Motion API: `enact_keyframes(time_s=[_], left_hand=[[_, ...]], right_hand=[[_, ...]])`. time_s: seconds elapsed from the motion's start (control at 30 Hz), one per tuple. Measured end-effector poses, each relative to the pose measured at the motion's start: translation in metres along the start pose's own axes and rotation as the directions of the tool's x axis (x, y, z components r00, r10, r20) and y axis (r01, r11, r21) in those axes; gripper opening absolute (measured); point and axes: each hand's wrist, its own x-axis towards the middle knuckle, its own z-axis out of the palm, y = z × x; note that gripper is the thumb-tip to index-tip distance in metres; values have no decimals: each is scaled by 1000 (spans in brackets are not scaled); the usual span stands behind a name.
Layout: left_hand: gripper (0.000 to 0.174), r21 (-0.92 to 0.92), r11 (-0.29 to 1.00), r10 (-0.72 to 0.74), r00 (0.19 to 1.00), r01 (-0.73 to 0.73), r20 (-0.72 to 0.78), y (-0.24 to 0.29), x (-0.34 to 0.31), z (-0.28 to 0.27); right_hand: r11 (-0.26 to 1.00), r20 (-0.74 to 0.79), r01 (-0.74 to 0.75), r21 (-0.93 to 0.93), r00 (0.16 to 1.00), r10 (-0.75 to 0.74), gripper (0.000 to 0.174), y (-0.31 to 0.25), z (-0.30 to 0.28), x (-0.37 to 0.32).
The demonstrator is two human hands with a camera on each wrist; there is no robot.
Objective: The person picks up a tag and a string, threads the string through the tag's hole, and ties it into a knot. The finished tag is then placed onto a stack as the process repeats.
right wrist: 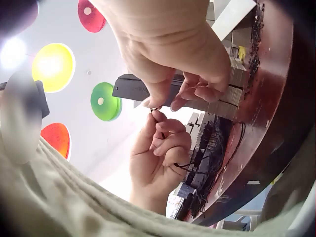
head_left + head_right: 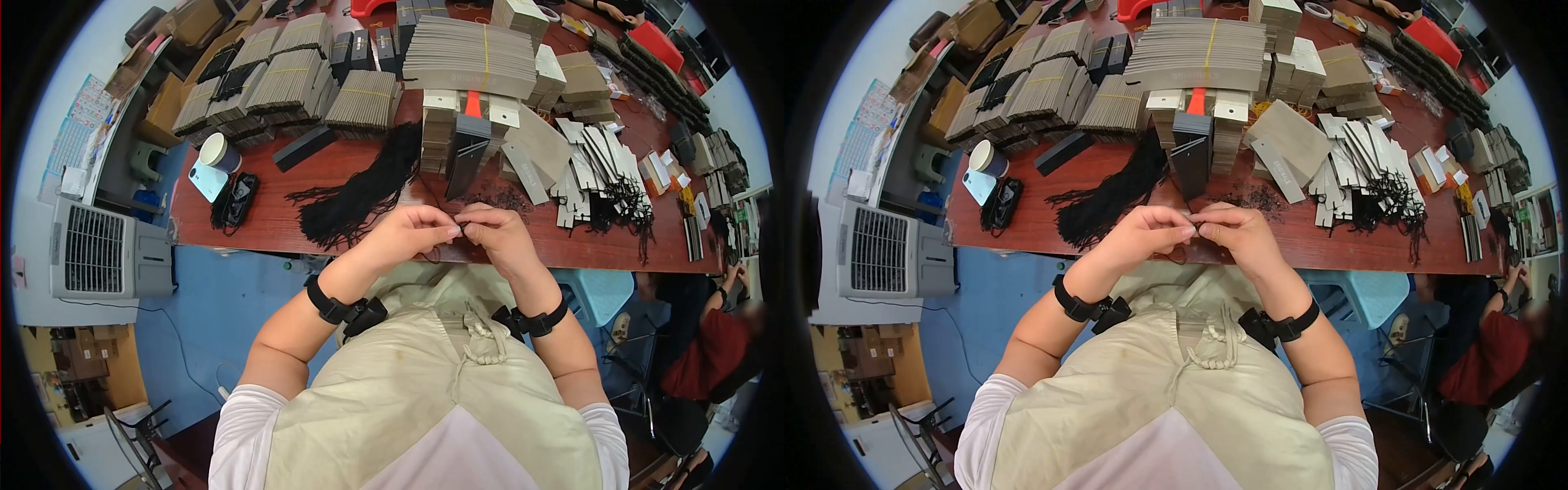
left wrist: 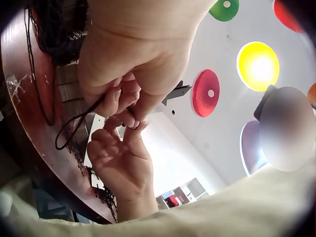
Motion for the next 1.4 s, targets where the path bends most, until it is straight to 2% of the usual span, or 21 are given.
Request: enact_keyframes(time_s=[0.1, 0.2, 0.3, 0.4, 0.5, 0.6, 0.67, 0.7, 0.8, 0.9, 0.97, 1.07, 1.1, 1.2, 1.33, 1.4], left_hand=[[9, -5, 1000, -6, 1000, 6, 29, -3, 2, -2], [9, 40, 999, 4, 999, -6, 32, -11, 6, -5], [10, 61, 998, 18, 998, -22, 66, -12, 7, -6], [11, 96, 993, 57, 991, -69, 120, -7, 5, -7], [11, 160, 978, 108, 982, -133, 155, -1, 9, -14], [10, 295, 936, 145, 974, -191, 172, 13, 5, -25], [9, 444, 856, 217, 964, -265, 157, 20, 1, -25], [6, 613, 669, 360, 904, -421, 229, 27, 0, -21], [6, 688, 445, 506, 795, -573, 334, 34, 2, -6], [10, 729, 283, 636, 691, -623, 344, 23, 12, 0], [11, 775, 152, 732, 597, -614, 329, 23, 13, 2], [13, 801, 337, 774, 630, -494, 62, 18, 8, 4], [12, 768, 470, 661, 750, -435, 20, 20, 2, 4], [17, 471, 819, 381, 924, -328, -20, 10, 3, 1], [8, 553, 787, 357, 933, -272, -49, 12, 2, 3], [6, 643, 669, 466, 884, -374, 29, 14, 1, 4]], right_hand=[[1000, 8, -3, 31, 1000, 2, 15, -1, -1, 1], [998, 78, 42, -40, 996, -39, 10, 2, -3, 4], [990, 89, 108, 88, 989, -115, 6, 6, -2, 5], [911, 118, 34, 410, 989, -90, 6, 5, 6, 2], [798, 216, -30, 602, 968, -126, 6, 11, -2, 3], [871, 185, -172, 460, 978, 96, 6, -3, -4, 0], [903, 127, -236, 360, 971, 203, 7, -8, -1, -1], [911, 95, -273, 310, 962, 256, 8, -8, 0, -1], [968, 32, -243, 62, 970, 242, 8, -5, 7, -2], [966, -23, -189, -174, 982, 188, 8, -7, 15, -3], [987, -49, -158, -38, 987, 156, 8, -7, 16, -4], [993, -96, -99, 65, 990, 104, 8, -5, 12, -3], [994, -113, -78, 83, 990, 87, 8, -3, 10, -2], [995, -97, -42, 92, 994, 51, 9, 2, 4, 0], [995, -100, -51, 88, 993, 60, 10, -4, 10, 1], [993, -103, -57, 101, 992, 67, 12, -2, 9, 1]])
